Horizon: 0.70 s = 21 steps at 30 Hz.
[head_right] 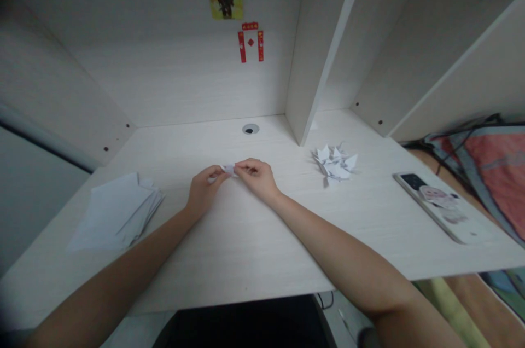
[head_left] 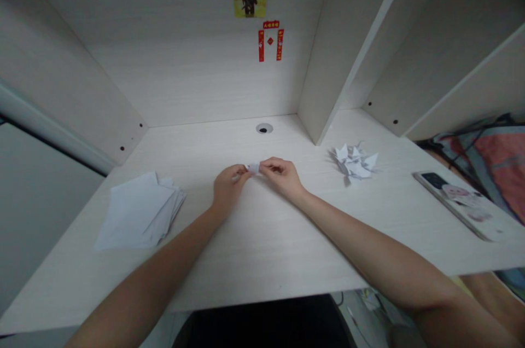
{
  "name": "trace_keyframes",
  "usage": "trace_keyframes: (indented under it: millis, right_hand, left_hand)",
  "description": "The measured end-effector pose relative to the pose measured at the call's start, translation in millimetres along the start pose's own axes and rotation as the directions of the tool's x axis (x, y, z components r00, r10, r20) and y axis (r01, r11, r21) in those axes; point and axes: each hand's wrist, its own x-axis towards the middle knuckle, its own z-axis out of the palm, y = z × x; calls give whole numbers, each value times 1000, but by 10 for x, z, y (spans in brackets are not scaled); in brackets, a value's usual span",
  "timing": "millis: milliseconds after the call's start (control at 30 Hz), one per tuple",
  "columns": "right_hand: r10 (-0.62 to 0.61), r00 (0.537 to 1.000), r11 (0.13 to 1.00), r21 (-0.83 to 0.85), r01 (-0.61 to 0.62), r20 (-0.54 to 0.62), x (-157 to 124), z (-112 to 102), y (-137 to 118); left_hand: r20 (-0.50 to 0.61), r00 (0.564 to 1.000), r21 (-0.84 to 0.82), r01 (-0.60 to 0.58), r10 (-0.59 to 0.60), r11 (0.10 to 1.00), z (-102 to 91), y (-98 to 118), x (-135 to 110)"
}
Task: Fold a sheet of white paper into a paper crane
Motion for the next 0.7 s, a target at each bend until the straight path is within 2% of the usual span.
trace_keyframes:
  millis: [67, 133, 233, 333, 467, 700]
  right_hand:
    - [-39, 995, 998, -62, 33, -93, -13, -14, -35]
    - [-124, 981, 983, -153, 101, -148, -37, -33, -88]
    - [-285, 957, 924, -283, 258, -61, -80, -59, -156]
    - [-358, 932, 871, -340, 356, 58, -112, -69, -169]
    - [-354, 931, 870, -335, 362, 87, -120, -60, -154]
    - [-308, 951, 921, -253, 295, -12, -108, -20, -186]
  left_hand:
    - [-48, 998, -72, 24, -28, 997, -19, 40, -5]
    - [-38, 999, -142, 23, -28, 990, -35, 71, -18]
    - [19, 1000, -238, 4, 1, 971, -37, 88, -47]
    - [36, 999, -269, 15, -5, 963, -18, 87, -67]
    - [38, 999, -262, 23, -13, 965, -5, 90, -67]
    - [53, 999, -252, 24, -10, 967, -10, 105, -43]
